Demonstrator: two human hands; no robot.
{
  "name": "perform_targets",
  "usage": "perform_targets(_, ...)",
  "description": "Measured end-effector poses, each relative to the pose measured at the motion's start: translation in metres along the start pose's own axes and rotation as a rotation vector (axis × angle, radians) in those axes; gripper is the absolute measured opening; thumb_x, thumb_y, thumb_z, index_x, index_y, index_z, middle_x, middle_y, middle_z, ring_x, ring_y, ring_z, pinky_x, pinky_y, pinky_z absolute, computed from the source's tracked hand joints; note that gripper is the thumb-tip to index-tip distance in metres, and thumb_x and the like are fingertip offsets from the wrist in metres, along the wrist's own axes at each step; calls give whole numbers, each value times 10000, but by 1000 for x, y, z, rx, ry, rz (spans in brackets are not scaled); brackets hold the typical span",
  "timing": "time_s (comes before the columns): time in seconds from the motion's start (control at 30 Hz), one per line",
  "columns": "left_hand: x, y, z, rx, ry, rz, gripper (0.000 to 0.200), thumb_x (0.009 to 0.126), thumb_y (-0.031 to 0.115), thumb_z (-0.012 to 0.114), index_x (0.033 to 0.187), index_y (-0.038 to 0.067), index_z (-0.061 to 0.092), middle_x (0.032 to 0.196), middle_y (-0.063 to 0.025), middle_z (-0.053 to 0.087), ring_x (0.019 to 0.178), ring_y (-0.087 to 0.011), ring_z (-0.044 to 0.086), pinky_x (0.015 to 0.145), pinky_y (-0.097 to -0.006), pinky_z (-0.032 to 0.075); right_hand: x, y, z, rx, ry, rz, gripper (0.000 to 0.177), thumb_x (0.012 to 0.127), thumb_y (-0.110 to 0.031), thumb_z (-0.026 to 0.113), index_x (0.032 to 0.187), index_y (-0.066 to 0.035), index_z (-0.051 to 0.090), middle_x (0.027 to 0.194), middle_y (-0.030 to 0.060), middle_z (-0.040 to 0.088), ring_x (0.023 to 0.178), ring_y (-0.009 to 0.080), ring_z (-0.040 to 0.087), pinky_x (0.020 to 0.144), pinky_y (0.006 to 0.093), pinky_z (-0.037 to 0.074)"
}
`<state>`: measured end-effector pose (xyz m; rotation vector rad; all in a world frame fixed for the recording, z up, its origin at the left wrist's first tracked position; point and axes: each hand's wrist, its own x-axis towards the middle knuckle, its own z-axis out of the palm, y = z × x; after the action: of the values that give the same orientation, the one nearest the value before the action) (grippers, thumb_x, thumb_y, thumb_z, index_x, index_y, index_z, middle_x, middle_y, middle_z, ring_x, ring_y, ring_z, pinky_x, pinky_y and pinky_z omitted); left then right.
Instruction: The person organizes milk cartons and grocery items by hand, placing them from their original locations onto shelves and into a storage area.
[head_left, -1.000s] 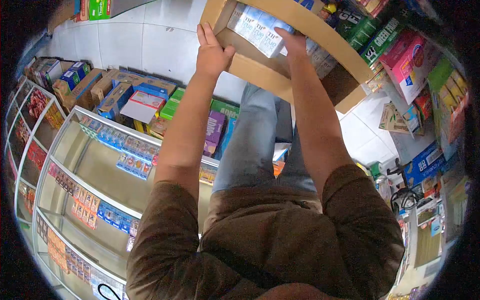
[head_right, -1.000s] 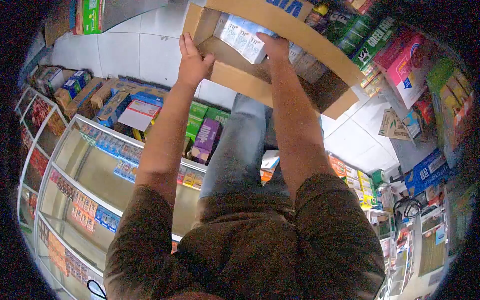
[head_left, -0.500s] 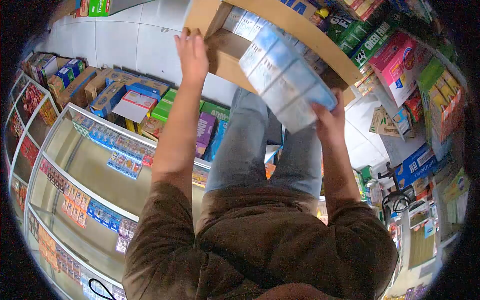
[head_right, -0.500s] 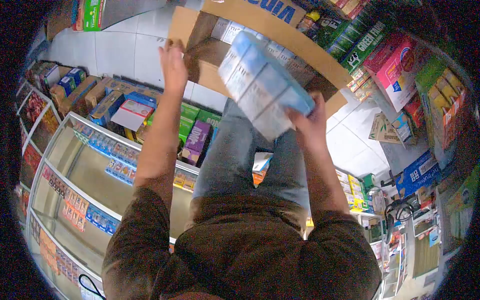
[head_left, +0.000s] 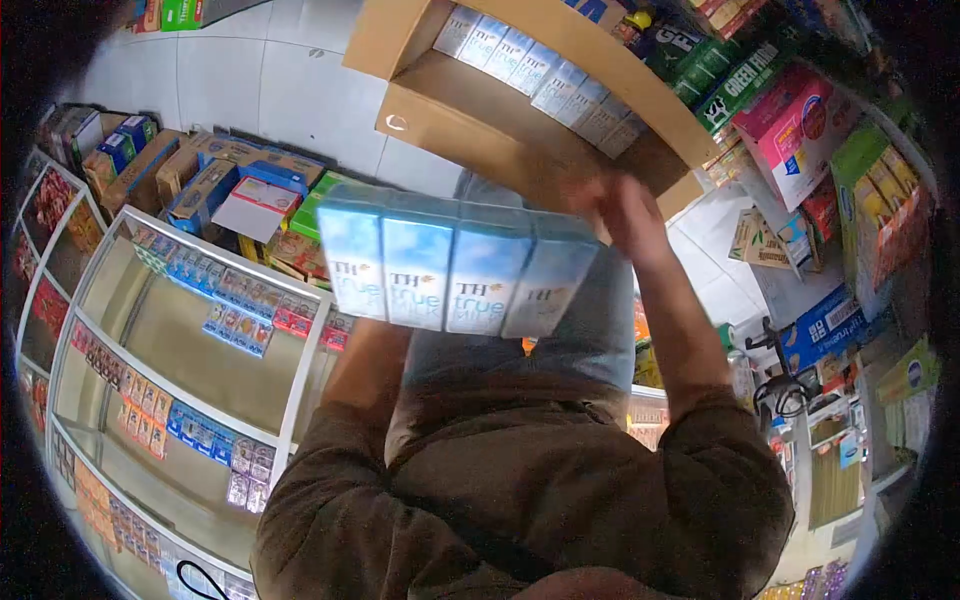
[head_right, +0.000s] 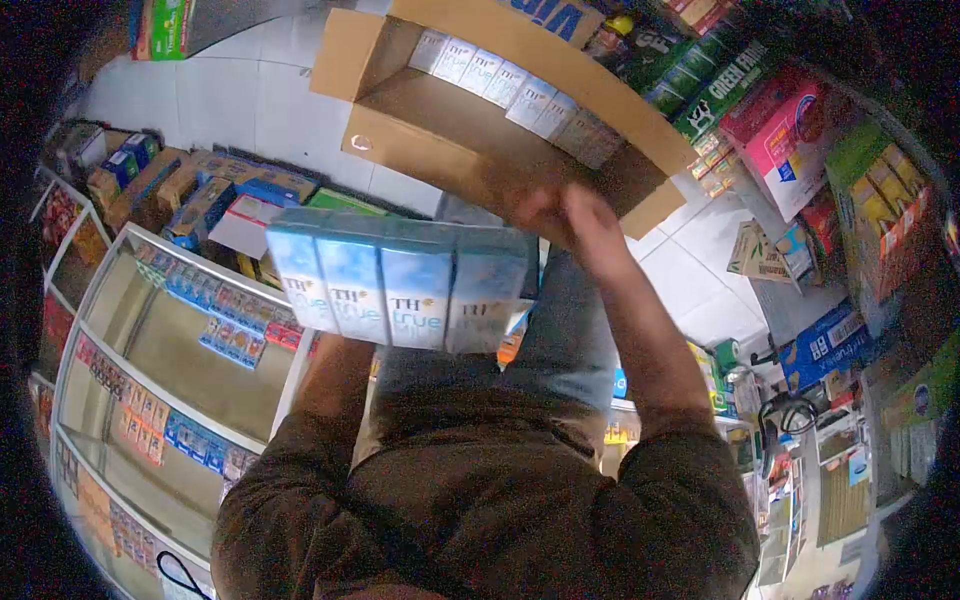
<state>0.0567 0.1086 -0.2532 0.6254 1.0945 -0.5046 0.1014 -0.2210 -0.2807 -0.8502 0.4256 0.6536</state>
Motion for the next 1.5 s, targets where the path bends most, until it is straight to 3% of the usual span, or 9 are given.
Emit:
perform_targets(0.03, -4, 7, -12, 3, 35, 26, 590, 916, 543, 289, 1235, 68, 435, 1202, -161, 479, 1154, -299, 450, 1022, -477, 301, 15, 12, -11, -155, 221, 101, 330, 910, -289, 499, 1047, 3, 570, 1124, 159, 572, 1112, 278, 496, 962, 344, 370)
perform_targets(0.17, -10, 22, -42, 2, 111, 93, 595, 914, 548, 290, 1238, 70, 431, 1205, -161, 477, 1157, -299, 449, 1023, -477, 301, 133, 67, -60, -1745, -24, -425, 277, 842, -139, 514, 1062, 24, 556, 1137, 224, 540, 1120, 387, 472, 970, 425, 373)
perform_targets(0.23, -10, 21, -50, -4, 133, 90, 597, 912, 551, 290, 1239, 71, 430, 1206, -161, 476, 1158, -299, 448, 1023, -478, 301, 176, 58, -68, -2064, -140, -235, 341, 833, -133, 514, 1151, -11, 512, 1251, 173, 481, 1189, 355, 412, 993, 407, 342)
perform_targets(0.33, -12, 9, -55, -25, 151, 73, 600, 910, 555, 290, 1241, 73, 427, 1209, -160, 475, 1159, -299, 447, 1023, -478, 300, 223, 93, -92, -1774, 390, -131, 255, 813, -129, 490, 1018, -8, 582, 1125, 198, 551, 1097, 350, 492, 939, 433, 382)
perform_targets(0.4, -18, 3, -59, -45, 167, 57, 603, 909, 557, 290, 1243, 74, 425, 1210, -160, 474, 1161, -299, 446, 1024, -479, 300, 226, 78, -82, -1993, 137, 288, 241, 814, -138, 473, 965, -8, 608, 1071, 207, 575, 1043, 349, 530, 911, 446, 400)
perform_targets(0.63, -14, -16, -65, -114, 159, 35, 610, 904, 566, 291, 1247, 77, 419, 1215, -160, 470, 1165, -299, 443, 1024, -480, 299, 229, 141, -135, -2031, 382, -58, 229, 835, -127, 444, 962, -68, 625, 972, 130, 612, 982, 293, 561, 872, 453, 399)
perform_targets(1.0, -2, 12, -50, -51, 72, 134, 623, 897, 579, 293, 1255, 83, 410, 1222, -160, 465, 1171, -300, 438, 1026, -483, 298, 76, -49, -17, -2305, -830, 227, 215, 834, -224, 502, 989, -154, 633, 955, 95, 623, 998, 237, 557, 819, 392, 418)
perform_targets(1.2, 17, 56, 35, 132, -232, 92, 630, 893, 587, 293, 1259, 86, 405, 1226, -160, 462, 1174, -300, 436, 1026, -484, 298, -11, -126, 36, -2157, -833, -380, 112, 748, -216, 525, 839, -196, 587, 719, -18, 534, 806, 163, 539, 739, 343, 369)
perform_targets(1.5, 3, -23, 190, 317, -708, -429, 641, 887, 598, 294, 1265, 91, 397, 1233, -160, 458, 1179, -300, 432, 1027, -486, 297, -98, -194, 152, -1967, -756, -541, 138, 696, -219, 546, 772, -137, 626, 678, -10, 560, 733, 162, 526, 699, 332, 372)
